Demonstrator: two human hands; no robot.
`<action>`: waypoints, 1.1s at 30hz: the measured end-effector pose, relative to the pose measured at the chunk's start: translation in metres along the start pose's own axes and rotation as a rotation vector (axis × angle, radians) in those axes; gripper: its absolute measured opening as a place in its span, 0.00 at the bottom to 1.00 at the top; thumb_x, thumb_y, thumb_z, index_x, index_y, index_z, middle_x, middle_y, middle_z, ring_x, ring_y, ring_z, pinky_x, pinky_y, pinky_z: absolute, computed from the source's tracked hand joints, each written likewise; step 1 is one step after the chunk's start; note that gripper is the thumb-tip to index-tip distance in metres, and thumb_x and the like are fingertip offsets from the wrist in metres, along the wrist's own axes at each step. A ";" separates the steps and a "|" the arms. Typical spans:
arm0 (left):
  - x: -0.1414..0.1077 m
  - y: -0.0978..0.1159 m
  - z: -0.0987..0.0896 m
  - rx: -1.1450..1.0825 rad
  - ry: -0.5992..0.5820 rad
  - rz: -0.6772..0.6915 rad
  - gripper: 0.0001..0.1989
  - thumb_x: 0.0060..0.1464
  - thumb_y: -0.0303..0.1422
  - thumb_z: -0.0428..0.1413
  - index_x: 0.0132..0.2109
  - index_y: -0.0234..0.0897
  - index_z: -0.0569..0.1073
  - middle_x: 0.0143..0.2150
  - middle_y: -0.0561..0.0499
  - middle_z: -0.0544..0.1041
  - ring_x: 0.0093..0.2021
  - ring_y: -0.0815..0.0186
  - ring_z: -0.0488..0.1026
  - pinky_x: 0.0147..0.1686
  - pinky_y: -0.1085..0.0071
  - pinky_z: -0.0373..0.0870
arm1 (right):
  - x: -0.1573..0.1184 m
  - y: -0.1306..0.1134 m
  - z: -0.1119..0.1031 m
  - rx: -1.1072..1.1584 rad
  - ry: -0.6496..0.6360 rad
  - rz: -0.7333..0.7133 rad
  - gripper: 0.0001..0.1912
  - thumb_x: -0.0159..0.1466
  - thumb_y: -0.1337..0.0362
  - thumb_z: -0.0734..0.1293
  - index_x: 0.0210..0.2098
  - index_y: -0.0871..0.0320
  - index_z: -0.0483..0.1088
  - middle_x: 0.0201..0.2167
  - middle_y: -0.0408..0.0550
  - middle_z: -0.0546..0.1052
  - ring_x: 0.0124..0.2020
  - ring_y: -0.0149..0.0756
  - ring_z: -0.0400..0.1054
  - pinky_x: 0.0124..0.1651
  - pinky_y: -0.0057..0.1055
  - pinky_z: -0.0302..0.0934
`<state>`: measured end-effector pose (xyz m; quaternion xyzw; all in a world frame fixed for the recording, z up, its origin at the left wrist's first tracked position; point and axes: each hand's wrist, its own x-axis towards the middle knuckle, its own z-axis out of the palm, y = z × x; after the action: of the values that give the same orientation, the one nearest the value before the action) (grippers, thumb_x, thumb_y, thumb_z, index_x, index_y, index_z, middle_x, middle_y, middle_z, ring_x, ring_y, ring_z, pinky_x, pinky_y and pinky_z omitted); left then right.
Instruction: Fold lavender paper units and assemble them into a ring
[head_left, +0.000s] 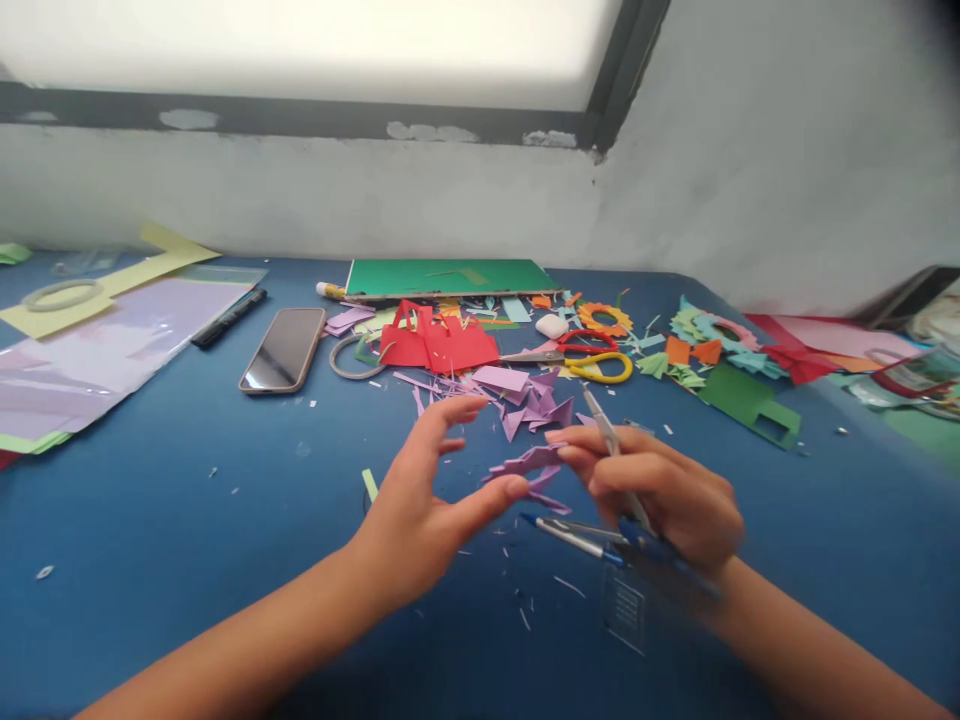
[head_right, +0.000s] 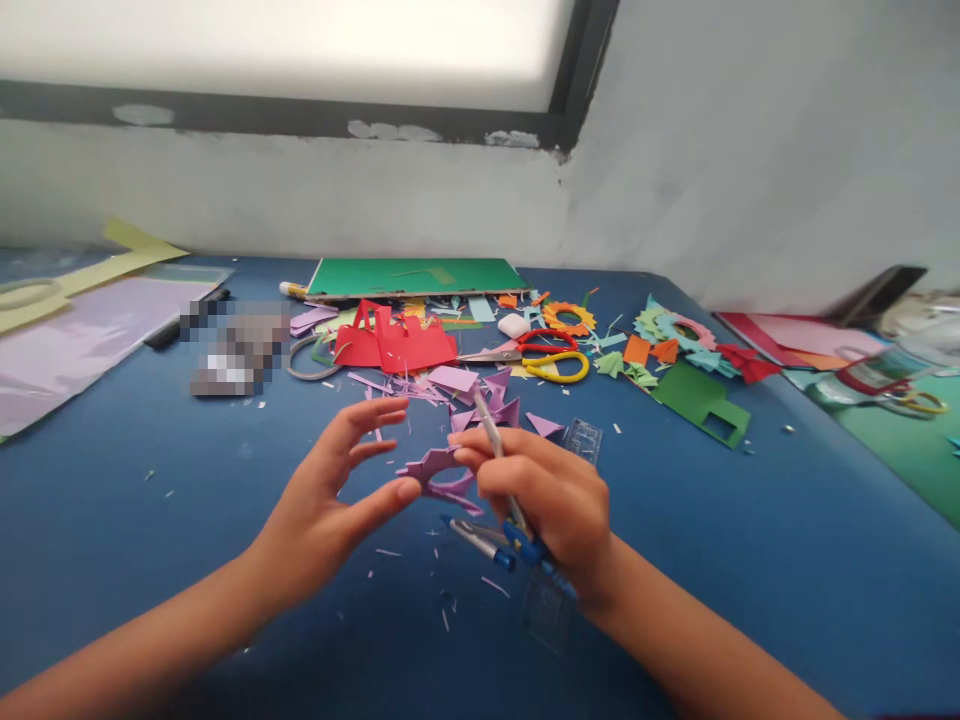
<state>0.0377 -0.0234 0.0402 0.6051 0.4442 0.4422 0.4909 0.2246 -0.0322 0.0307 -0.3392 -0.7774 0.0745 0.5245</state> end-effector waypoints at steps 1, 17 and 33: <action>0.000 0.000 -0.001 0.062 -0.013 0.085 0.16 0.46 0.34 0.62 0.44 0.41 0.72 0.49 0.50 0.72 0.52 0.62 0.66 0.49 0.70 0.63 | -0.001 -0.001 0.003 0.067 0.030 0.095 0.10 0.59 0.75 0.64 0.25 0.56 0.64 0.36 0.43 0.77 0.35 0.31 0.73 0.36 0.25 0.70; 0.002 -0.002 -0.006 0.142 -0.156 0.151 0.11 0.51 0.29 0.58 0.44 0.41 0.77 0.31 0.50 0.80 0.27 0.66 0.74 0.31 0.73 0.69 | 0.012 -0.006 0.003 0.240 -0.115 0.486 0.10 0.57 0.68 0.67 0.22 0.56 0.63 0.22 0.40 0.75 0.27 0.32 0.74 0.28 0.23 0.69; 0.004 0.001 -0.007 0.199 -0.126 0.048 0.06 0.46 0.31 0.61 0.35 0.39 0.80 0.27 0.49 0.79 0.26 0.65 0.73 0.29 0.73 0.67 | 0.003 -0.007 0.009 0.305 -0.187 0.382 0.09 0.59 0.71 0.66 0.25 0.57 0.63 0.30 0.41 0.77 0.31 0.29 0.73 0.33 0.23 0.68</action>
<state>0.0321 -0.0184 0.0423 0.6878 0.4397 0.3687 0.4446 0.2132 -0.0339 0.0330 -0.3882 -0.7241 0.3195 0.4721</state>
